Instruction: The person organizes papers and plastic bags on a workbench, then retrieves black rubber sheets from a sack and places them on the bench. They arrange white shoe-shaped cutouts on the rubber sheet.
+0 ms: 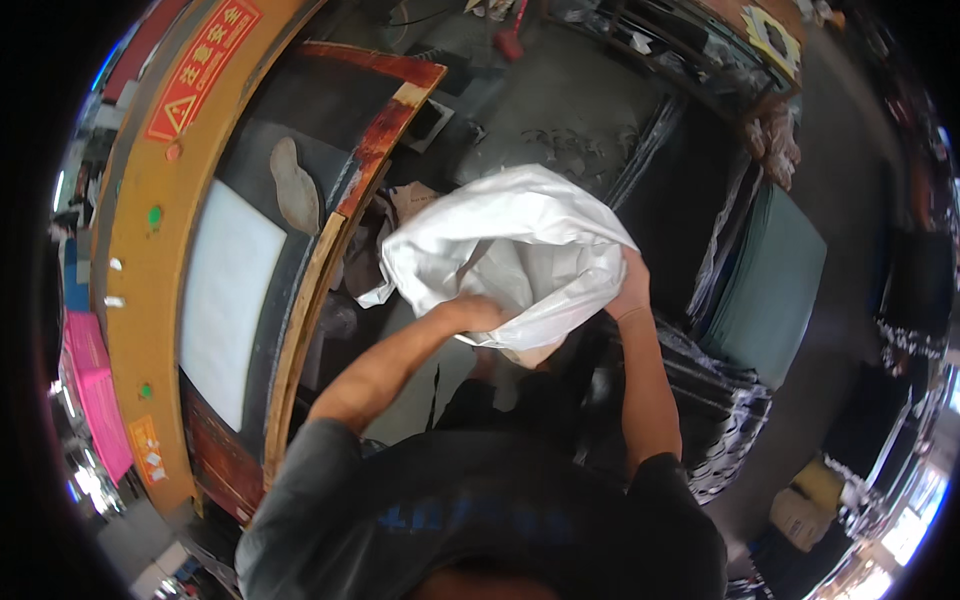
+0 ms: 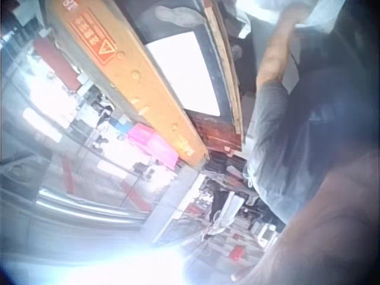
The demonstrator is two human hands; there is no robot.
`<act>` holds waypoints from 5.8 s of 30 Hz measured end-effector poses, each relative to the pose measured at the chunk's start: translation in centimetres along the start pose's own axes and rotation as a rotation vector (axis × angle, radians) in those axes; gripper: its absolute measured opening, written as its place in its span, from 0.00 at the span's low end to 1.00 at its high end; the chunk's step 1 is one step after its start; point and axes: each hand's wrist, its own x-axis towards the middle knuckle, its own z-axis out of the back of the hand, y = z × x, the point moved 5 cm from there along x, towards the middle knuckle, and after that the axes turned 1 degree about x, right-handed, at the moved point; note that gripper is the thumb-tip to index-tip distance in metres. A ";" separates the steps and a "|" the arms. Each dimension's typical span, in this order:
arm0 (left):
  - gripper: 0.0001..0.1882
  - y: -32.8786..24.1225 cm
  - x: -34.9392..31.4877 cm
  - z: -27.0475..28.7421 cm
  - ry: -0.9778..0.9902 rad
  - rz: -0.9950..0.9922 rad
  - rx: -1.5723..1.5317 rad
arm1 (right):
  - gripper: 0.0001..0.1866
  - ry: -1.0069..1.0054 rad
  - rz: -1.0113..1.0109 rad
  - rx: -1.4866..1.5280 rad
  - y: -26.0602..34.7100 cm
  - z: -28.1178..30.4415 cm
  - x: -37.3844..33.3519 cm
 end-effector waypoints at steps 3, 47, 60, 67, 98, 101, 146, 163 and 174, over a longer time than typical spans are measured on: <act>0.40 5.9 1.1 0.1 -0.347 -0.034 0.097 | 0.22 -0.136 0.028 0.008 2.4 0.8 2.2; 0.16 11.7 8.9 -1.4 -0.256 -0.092 0.192 | 0.20 1.156 0.134 -2.343 -14.2 -19.2 16.0; 0.14 16.4 14.2 0.3 -0.279 0.151 0.437 | 0.12 1.334 -0.414 -2.285 -23.1 -13.6 20.6; 0.20 20.4 25.2 -0.8 -0.572 0.128 0.167 | 0.13 1.363 0.454 -2.228 -19.1 -7.2 21.9; 0.48 29.6 21.9 -6.1 -0.873 0.211 -1.225 | 0.12 -0.307 -0.232 -1.172 -17.3 21.7 24.3; 0.39 28.1 25.1 -5.8 -0.712 0.169 -1.083 | 0.12 -0.255 -0.115 -1.412 -16.2 21.3 26.5; 0.12 16.9 33.1 -7.1 -0.805 -0.253 -0.144 | 0.30 -0.514 -0.202 -0.385 -23.8 24.4 28.3; 0.38 18.2 26.9 0.1 -0.829 -0.126 0.212 | 0.32 -0.067 0.007 -1.788 -19.3 17.6 32.0; 0.38 34.4 29.0 -4.5 -0.726 0.587 -0.173 | 0.52 -0.007 -0.515 -1.821 -27.7 18.6 26.8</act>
